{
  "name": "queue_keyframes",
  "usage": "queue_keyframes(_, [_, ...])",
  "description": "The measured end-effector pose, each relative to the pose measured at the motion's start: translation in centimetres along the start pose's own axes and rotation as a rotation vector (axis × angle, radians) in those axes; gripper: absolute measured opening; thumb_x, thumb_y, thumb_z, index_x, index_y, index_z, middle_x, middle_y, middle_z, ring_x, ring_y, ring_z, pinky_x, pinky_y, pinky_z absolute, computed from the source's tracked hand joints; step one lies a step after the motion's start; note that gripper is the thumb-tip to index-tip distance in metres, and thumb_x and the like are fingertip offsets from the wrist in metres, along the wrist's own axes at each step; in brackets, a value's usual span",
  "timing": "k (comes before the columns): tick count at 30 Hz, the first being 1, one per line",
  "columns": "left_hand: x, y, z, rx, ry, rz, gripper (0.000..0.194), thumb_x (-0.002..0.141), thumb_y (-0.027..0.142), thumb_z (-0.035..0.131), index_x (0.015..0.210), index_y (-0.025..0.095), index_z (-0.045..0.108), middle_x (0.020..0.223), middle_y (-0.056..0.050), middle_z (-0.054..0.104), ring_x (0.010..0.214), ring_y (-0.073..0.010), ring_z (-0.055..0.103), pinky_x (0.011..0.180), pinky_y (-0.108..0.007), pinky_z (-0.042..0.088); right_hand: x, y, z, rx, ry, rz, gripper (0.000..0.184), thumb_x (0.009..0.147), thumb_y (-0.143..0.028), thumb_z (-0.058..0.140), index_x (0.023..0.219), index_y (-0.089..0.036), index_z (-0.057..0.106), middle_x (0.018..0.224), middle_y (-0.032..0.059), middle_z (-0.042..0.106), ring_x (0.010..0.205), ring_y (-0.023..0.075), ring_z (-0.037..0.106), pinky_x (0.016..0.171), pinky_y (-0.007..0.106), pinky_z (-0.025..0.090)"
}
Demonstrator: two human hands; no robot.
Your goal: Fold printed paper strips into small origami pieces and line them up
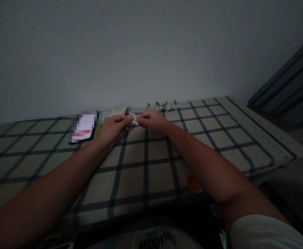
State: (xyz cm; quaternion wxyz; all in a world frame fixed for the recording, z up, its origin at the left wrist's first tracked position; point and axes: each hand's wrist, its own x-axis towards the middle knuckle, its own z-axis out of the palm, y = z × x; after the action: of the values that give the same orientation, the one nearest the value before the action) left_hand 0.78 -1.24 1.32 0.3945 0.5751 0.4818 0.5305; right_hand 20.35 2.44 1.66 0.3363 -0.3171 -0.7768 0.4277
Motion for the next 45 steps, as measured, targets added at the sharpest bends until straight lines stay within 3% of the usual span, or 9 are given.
queue_keyframes(6, [0.0,-0.3,0.0,0.025,0.019,0.000,0.030,0.070,0.046,0.082,0.080,0.019,0.081,0.069,-0.004,0.071,0.060,-0.0122,0.054,0.060,-0.026,0.040,0.2,0.2,0.5,-0.136,0.052,-0.074,0.029,0.089,-0.039,0.053,0.076,-0.015,0.062,0.068,0.0015,0.061,0.065,0.0128,0.055,0.063,0.026,0.041])
queue_keyframes(14, [-0.1,-0.3,0.0,0.064,0.057,0.024,0.032,0.071,0.050,0.081,0.081,0.019,0.081,0.065,-0.003,0.068,0.061,-0.0139,0.054,0.061,-0.028,0.040,-0.1,0.2,-0.2,-0.151,-0.042,-0.075,0.030,0.087,-0.042,0.054,0.073,-0.016,0.060,0.068,0.0000,0.057,0.066,0.0127,0.052,0.066,0.026,0.039])
queue_keyframes(20, [0.1,-0.6,0.0,0.047,0.081,0.048,0.035,0.070,0.052,0.081,0.082,0.019,0.080,0.070,-0.004,0.071,0.062,-0.0147,0.056,0.062,-0.028,0.041,0.1,0.1,0.1,-0.172,0.042,-0.088,0.029,0.086,-0.041,0.054,0.074,-0.016,0.059,0.067,0.0001,0.057,0.066,0.0125,0.050,0.064,0.026,0.038])
queue_keyframes(26, [0.0,-0.5,-0.1,0.045,0.078,0.043,0.033,0.072,0.050,0.080,0.083,0.019,0.080,0.074,-0.004,0.073,0.066,-0.0147,0.058,0.067,-0.029,0.045,0.0,0.1,-0.1,-0.149,-0.057,-0.057,0.033,0.088,-0.045,0.055,0.075,-0.015,0.060,0.069,0.0014,0.060,0.067,0.0129,0.054,0.066,0.026,0.039])
queue_keyframes(31, [0.1,-0.7,0.1,0.016,0.067,0.032,0.032,0.070,0.049,0.082,0.084,0.020,0.080,0.073,-0.003,0.072,0.068,-0.0150,0.060,0.070,-0.029,0.046,-0.1,-0.5,-0.2,-0.322,0.015,-0.089,0.028,0.089,-0.036,0.054,0.071,-0.015,0.059,0.065,-0.0004,0.056,0.062,0.0114,0.046,0.062,0.026,0.033])
queue_keyframes(34, [0.2,-0.7,0.1,-0.033,0.084,0.027,0.032,0.070,0.049,0.082,0.081,0.019,0.080,0.071,-0.003,0.071,0.067,-0.0152,0.059,0.068,-0.029,0.046,-0.1,-0.6,0.0,-0.271,0.055,-0.076,0.028,0.089,-0.038,0.054,0.074,-0.015,0.061,0.068,0.0008,0.059,0.064,0.0123,0.050,0.064,0.026,0.036])
queue_keyframes(37, [0.2,-0.6,0.0,-0.046,0.090,0.031,0.031,0.070,0.048,0.082,0.081,0.019,0.079,0.069,-0.003,0.069,0.066,-0.0147,0.057,0.066,-0.028,0.044,-0.2,-0.5,-0.1,-0.219,0.014,-0.069,0.030,0.090,-0.041,0.053,0.076,-0.015,0.061,0.070,0.0017,0.062,0.066,0.0130,0.054,0.066,0.026,0.038])
queue_keyframes(42, [0.3,-0.8,0.1,-0.045,0.073,0.029,0.032,0.071,0.049,0.081,0.077,0.018,0.078,0.063,-0.001,0.064,0.064,-0.0142,0.056,0.066,-0.028,0.044,-0.2,-0.8,-0.1,-0.349,0.034,-0.100,0.028,0.090,-0.034,0.051,0.068,-0.017,0.057,0.065,0.0000,0.057,0.062,0.0121,0.048,0.064,0.026,0.035])
queue_keyframes(45, [0.5,-1.2,0.3,-0.119,0.052,-0.015,0.037,0.069,0.053,0.081,0.081,0.018,0.077,0.072,-0.002,0.067,0.064,-0.0128,0.055,0.064,-0.026,0.045,-0.2,-0.7,0.0,-0.353,0.067,-0.104,0.028,0.091,-0.034,0.050,0.069,-0.017,0.055,0.063,-0.0005,0.055,0.062,0.0123,0.048,0.064,0.026,0.034])
